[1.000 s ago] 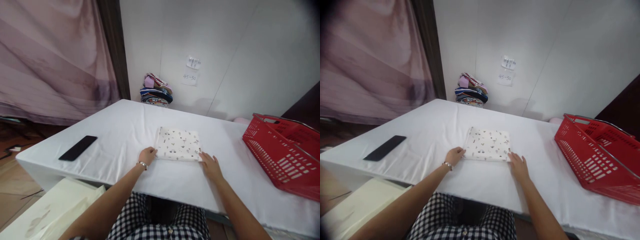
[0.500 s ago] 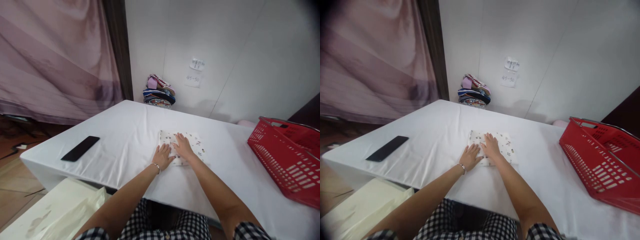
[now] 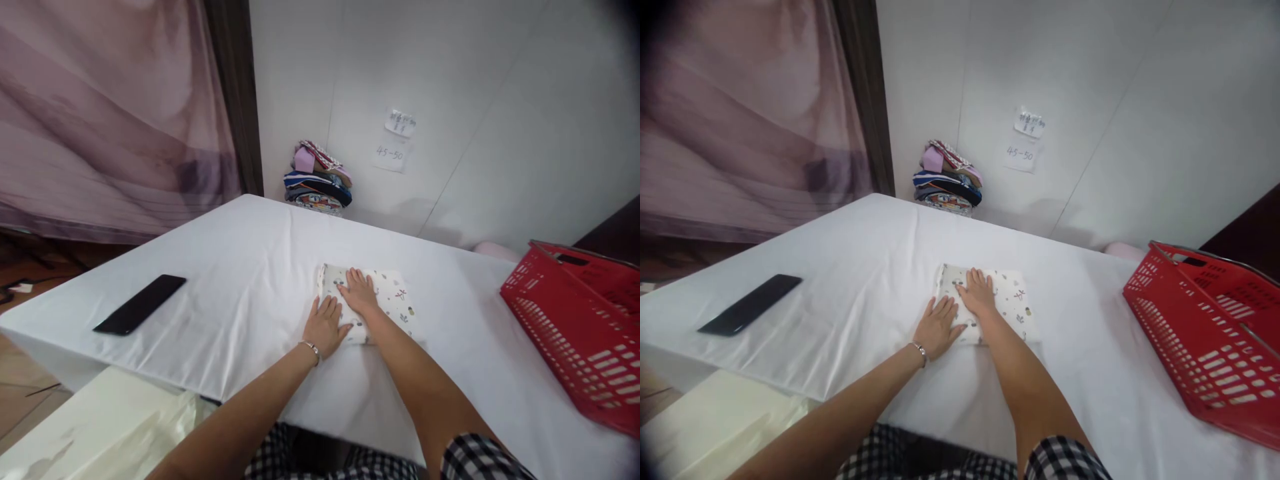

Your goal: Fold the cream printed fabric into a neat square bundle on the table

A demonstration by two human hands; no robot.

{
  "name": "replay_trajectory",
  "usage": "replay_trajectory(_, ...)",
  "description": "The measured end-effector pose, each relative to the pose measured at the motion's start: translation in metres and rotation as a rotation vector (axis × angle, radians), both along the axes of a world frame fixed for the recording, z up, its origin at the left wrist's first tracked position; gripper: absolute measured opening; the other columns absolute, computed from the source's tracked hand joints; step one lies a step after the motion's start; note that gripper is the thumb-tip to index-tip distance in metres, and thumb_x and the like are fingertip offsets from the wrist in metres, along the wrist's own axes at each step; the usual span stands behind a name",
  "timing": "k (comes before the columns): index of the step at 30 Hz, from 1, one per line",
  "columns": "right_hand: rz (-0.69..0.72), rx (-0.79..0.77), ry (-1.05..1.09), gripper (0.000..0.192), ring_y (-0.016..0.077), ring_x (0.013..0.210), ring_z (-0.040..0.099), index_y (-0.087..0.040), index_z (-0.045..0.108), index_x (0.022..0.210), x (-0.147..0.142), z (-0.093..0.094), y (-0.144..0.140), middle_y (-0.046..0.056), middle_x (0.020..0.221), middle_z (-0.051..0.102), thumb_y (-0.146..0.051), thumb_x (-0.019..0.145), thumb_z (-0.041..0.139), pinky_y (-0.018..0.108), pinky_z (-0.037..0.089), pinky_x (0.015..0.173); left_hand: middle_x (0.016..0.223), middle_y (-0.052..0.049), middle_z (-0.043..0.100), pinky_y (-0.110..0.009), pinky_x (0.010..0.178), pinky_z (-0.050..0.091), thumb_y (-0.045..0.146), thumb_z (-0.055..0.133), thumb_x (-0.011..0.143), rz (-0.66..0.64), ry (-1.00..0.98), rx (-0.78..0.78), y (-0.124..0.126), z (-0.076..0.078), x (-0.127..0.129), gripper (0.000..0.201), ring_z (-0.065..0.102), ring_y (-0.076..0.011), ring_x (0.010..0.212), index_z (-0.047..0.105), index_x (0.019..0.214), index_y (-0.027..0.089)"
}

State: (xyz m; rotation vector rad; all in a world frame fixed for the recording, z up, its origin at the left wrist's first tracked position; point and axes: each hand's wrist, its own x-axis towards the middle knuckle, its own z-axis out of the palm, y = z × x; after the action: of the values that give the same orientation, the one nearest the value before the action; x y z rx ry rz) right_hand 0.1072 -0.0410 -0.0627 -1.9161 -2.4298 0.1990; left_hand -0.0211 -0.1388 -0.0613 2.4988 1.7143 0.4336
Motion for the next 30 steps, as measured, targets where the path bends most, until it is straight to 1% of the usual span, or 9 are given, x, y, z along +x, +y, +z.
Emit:
replay_trajectory(3,-0.002,0.019,-0.005,0.064,0.0192,0.138,0.000,-0.016,0.016,0.144,0.001,0.001,0.000,0.005,0.151,0.008,-0.052,0.091,0.014,0.042,-0.001,0.108,0.107,-0.013,0.064,-0.053,0.109,0.007,0.040,0.038,0.086,0.011,0.028,-0.168,0.028,0.026,0.009,0.041,0.048,-0.0294,0.116,0.061,0.110,0.017)
replay_trajectory(5,0.005,0.022,-0.009,0.059,0.0188,0.138,0.001,-0.017,0.015,0.144,0.002,0.001,0.000,0.005,0.151,0.008,-0.045,0.092,0.017,0.042,-0.001,0.109,0.111,-0.012,0.063,-0.055,0.108,0.003,0.031,0.031,0.087,0.065,-0.007,-0.120,0.054,0.036,0.013,0.041,0.044,-0.0299,0.119,0.057,0.118,0.019)
replay_trajectory(7,0.009,0.029,0.006,0.056,0.0182,0.138,0.003,-0.017,0.015,0.144,0.003,0.000,0.000,0.005,0.151,0.010,-0.039,0.092,0.017,0.042,0.000,0.109,0.130,-0.011,0.051,-0.055,0.108,0.004,0.034,0.027,0.088,0.129,-0.044,-0.087,0.078,0.034,0.012,0.048,0.031,-0.0295,0.130,0.045,0.131,0.020)
replay_trajectory(10,-0.001,0.053,0.041,0.055,0.0177,0.138,0.005,-0.016,0.018,0.143,0.002,-0.002,-0.001,0.004,0.151,0.012,-0.038,0.093,0.013,0.041,0.001,0.109,0.148,-0.009,0.024,-0.053,0.109,0.011,0.046,0.022,0.088,0.218,-0.037,-0.176,0.101,0.013,0.006,0.061,0.013,-0.0262,0.137,0.030,0.139,0.015)
replay_trajectory(13,-0.006,0.052,0.055,0.054,0.0166,0.138,0.004,-0.017,0.020,0.142,-0.002,-0.002,0.001,0.003,0.151,0.012,-0.037,0.093,0.012,0.041,0.000,0.109,0.151,-0.004,0.014,-0.054,0.109,0.009,0.051,0.017,0.087,0.239,-0.011,-0.212,0.107,-0.003,0.001,0.064,0.006,-0.0234,0.138,0.026,0.141,0.017)
replay_trajectory(16,0.015,0.021,0.038,0.055,0.0164,0.138,0.005,-0.017,0.019,0.143,0.003,0.002,0.007,0.003,0.151,0.012,-0.038,0.092,0.015,0.041,0.001,0.109,0.151,-0.003,0.014,-0.055,0.109,0.008,0.050,0.017,0.087,0.243,0.008,-0.228,0.104,-0.002,0.000,0.062,0.005,-0.0228,0.139,0.026,0.141,0.020)
replay_trajectory(20,-0.108,-0.020,-0.009,0.066,0.0225,0.137,0.007,-0.014,0.019,0.142,0.051,0.008,0.013,0.007,0.150,0.016,-0.052,0.088,0.021,0.045,0.003,0.108,0.151,-0.002,0.012,-0.053,0.110,0.007,0.048,0.015,0.088,0.231,0.049,-0.236,0.101,0.005,0.002,0.062,0.004,-0.0211,0.139,0.023,0.142,0.019)
replay_trajectory(24,-0.270,-0.102,0.009,0.071,0.0248,0.137,0.005,-0.017,0.012,0.144,0.108,0.004,0.010,0.005,0.152,0.004,-0.058,0.087,0.018,0.048,0.016,0.105,0.151,-0.003,0.011,-0.054,0.109,0.006,0.050,0.016,0.087,0.227,0.061,-0.229,0.104,0.000,0.002,0.064,0.002,-0.0230,0.139,0.022,0.142,0.018)
replay_trajectory(30,-0.276,-0.070,0.023,0.070,0.0247,0.137,0.005,-0.018,0.010,0.144,0.119,-0.005,0.006,0.005,0.152,0.001,-0.059,0.087,0.014,0.043,0.020,0.105,0.151,-0.004,0.010,-0.055,0.109,0.004,0.051,0.017,0.087,0.225,0.079,-0.216,0.108,-0.001,0.003,0.065,0.001,-0.0238,0.139,0.020,0.143,0.017)
